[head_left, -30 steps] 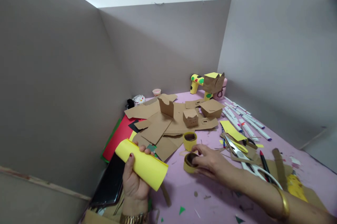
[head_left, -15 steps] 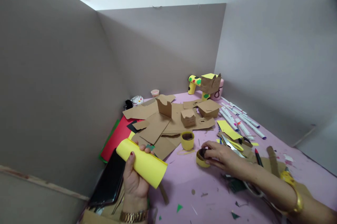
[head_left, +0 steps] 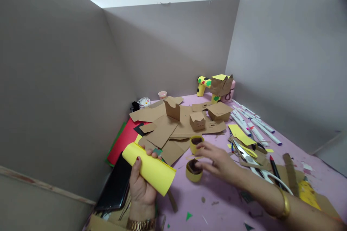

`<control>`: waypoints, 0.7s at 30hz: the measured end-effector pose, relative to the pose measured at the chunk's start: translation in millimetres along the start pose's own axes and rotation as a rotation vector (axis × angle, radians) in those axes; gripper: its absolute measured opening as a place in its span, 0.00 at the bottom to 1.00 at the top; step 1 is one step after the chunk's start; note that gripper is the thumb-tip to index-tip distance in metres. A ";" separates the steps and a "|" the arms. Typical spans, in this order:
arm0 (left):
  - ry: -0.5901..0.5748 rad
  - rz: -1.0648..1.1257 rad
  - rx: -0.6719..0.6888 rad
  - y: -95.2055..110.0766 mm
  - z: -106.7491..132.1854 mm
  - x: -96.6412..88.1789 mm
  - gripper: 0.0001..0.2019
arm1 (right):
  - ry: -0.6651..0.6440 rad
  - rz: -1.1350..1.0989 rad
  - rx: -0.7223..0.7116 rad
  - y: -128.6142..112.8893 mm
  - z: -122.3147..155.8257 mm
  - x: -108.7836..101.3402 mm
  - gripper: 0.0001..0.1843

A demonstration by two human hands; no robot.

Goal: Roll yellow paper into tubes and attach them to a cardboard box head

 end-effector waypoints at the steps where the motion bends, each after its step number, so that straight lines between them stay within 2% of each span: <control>1: -0.005 0.000 -0.004 -0.7 0.2 0.8 0.19 | 0.050 0.032 0.063 11.7 -0.6 -7.7 0.11; 4: -0.012 0.003 -0.013 -2.2 0.4 1.8 0.18 | 0.076 0.118 0.179 41.4 -6.5 -11.7 0.14; 8: 0.001 0.009 -0.006 -0.6 -0.6 -2.0 0.20 | 0.044 0.144 0.210 59.0 -12.6 -7.0 0.09; 11: -0.003 0.014 -0.012 -1.2 -1.8 -2.9 0.20 | 0.042 0.131 0.211 56.8 -0.2 -21.7 0.08; 15: -0.006 0.002 -0.014 -5.0 -2.4 -0.7 0.19 | -0.018 0.126 0.215 42.9 35.0 -40.7 0.07; 18: -0.002 -0.011 -0.021 -8.6 -2.3 1.5 0.20 | -0.135 0.144 0.202 32.1 54.8 -29.7 0.07; 21: 0.008 -0.025 -0.030 -10.7 -2.4 1.8 0.20 | -0.205 0.194 0.171 29.4 57.5 -12.7 0.06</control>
Point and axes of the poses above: each hand's wrist, its own z-axis away from the middle knuckle, its own x-axis out of the palm, y = z × x, the point moved 10 cm from there along -z, towards the middle knuckle, and after that the axes turned 5 degrees about -y, right-handed, at the moved point
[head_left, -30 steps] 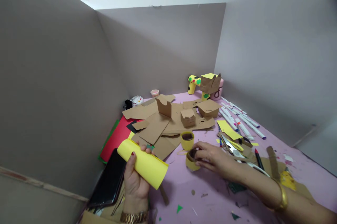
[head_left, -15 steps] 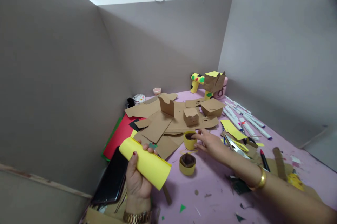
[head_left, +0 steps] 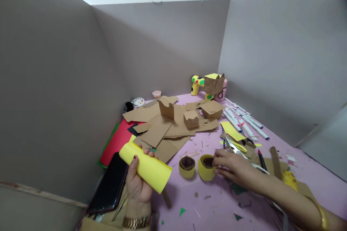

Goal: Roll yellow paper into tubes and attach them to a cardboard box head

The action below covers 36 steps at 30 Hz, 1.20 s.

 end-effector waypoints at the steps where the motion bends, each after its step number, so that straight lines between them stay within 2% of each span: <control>1: 0.002 -0.005 0.002 0.1 -0.1 -0.3 0.20 | 0.007 0.023 0.015 2.7 -3.0 1.6 0.07; 6: 0.022 -0.018 0.009 1.6 -0.7 -5.8 0.21 | 0.115 0.074 0.149 24.3 -12.6 -11.6 0.12; 14: 0.001 -0.002 -0.011 -0.7 -1.4 -3.2 0.21 | -0.019 0.064 0.069 -1.4 -3.9 11.5 0.07; 16: 0.005 0.005 -0.003 0.1 -0.8 -2.0 0.21 | -0.026 0.056 0.072 -2.7 -1.8 6.2 0.08; 18: 0.018 0.004 0.003 0.8 0.0 -2.7 0.21 | 0.008 0.044 0.087 -5.2 0.5 -7.3 0.13; 20: 0.026 0.002 -0.003 0.0 0.6 -3.8 0.21 | 0.071 0.034 0.068 -17.2 0.6 -21.9 0.14; 22: 0.022 0.005 -0.020 -2.0 0.9 -4.1 0.21 | 0.119 0.040 -0.013 -41.2 -4.8 -27.3 0.13; 25: 0.012 0.006 -0.025 -1.9 1.1 -4.1 0.21 | 0.113 0.092 -0.147 -78.0 -24.6 -12.6 0.15; 27: 0.017 0.004 -0.011 0.4 1.1 -5.1 0.21 | 0.094 0.132 -0.172 -85.8 -41.6 -1.1 0.02; 30: 0.031 0.012 0.002 2.4 0.8 -6.9 0.21 | 0.142 0.133 -0.151 -69.1 -62.5 -8.4 0.09; 33: 0.021 0.014 -0.016 -0.3 0.4 -5.7 0.20 | 0.198 0.124 -0.117 -35.3 -76.8 -31.2 0.08; 36: 0.015 0.014 -0.044 -3.9 1.0 -5.3 0.20 | 0.163 0.126 -0.131 -11.0 -90.5 -36.5 0.06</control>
Point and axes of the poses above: each hand's wrist, its own z-axis away from the middle knuckle, its own x-axis out of the palm, y = z × x, the point moved 10 cm from there along -z, towards the middle knuckle, and after that the axes turned 5 degrees about -y, right-handed, at the moved point
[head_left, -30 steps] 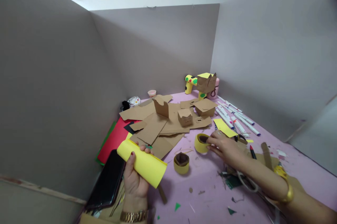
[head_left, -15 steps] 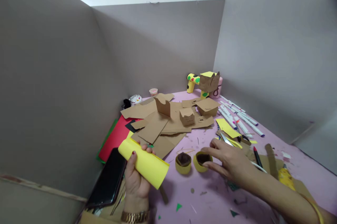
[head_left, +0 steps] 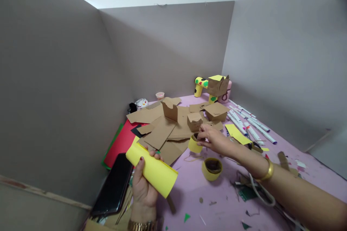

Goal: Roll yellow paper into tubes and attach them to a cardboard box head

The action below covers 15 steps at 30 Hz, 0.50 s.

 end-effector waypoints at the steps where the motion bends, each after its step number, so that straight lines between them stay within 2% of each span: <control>1: 0.002 0.001 -0.004 -0.4 0.3 -0.5 0.20 | -0.017 0.004 -0.008 4.7 -3.1 3.8 0.06; 6: 0.012 0.000 0.006 0.7 0.3 -2.7 0.20 | -0.056 0.043 -0.017 8.7 -12.4 23.5 0.05; 15: -0.010 0.024 -0.014 -4.7 -0.5 0.8 0.20 | -0.080 0.124 -0.021 6.9 -16.2 26.7 0.05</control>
Point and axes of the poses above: each hand's wrist, its own z-axis away from the middle knuckle, its own x-axis out of the palm, y = z × x, the point moved 10 cm from there along -z, towards the middle knuckle, and after that the axes turned 5 degrees about -y, right-handed, at the moved point
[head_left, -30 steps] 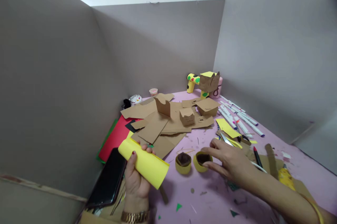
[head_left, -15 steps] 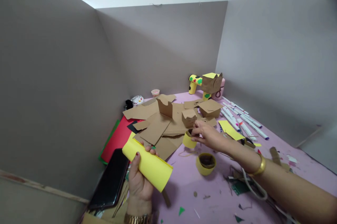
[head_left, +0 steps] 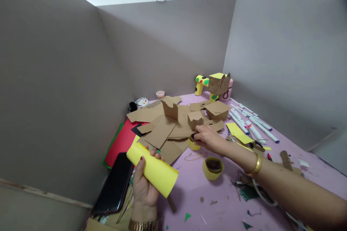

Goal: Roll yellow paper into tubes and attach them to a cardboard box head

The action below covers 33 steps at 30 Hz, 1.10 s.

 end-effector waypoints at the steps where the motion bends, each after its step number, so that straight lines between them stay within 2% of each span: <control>1: 0.004 -0.001 0.001 0.2 0.3 0.0 0.20 | -0.005 0.003 -0.003 0.7 -0.2 0.2 0.05; 7: 0.017 -0.027 -0.013 -2.2 0.7 1.6 0.19 | -0.037 0.014 -0.012 -0.3 -1.7 -0.7 0.04; 14: 0.016 -0.011 -0.006 -0.9 -0.4 -0.7 0.18 | -0.037 -0.026 -0.003 1.5 7.9 -9.4 0.14; 19: 0.021 -0.022 -0.013 -2.8 -0.1 1.8 0.18 | -0.044 -0.073 0.009 12.7 13.0 -6.1 0.04; 24: 0.033 -0.030 -0.006 -1.9 0.4 0.7 0.18 | -0.037 -0.113 0.023 9.6 9.4 1.6 0.01; 30: 0.039 -0.028 -0.013 -2.9 0.7 -0.3 0.18 | -0.042 -0.136 0.014 10.6 12.5 -0.2 0.07; 33: 0.041 -0.023 -0.016 -3.6 0.7 -0.8 0.18 | -0.052 -0.149 0.005 13.3 14.0 1.8 0.06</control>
Point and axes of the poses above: each hand's wrist, its own z-axis away from the middle knuckle, its own x-axis out of the palm, y = z × x, the point moved 10 cm from there along -z, towards the middle knuckle, and after that the axes turned 5 degrees about -y, right-handed, at the moved point
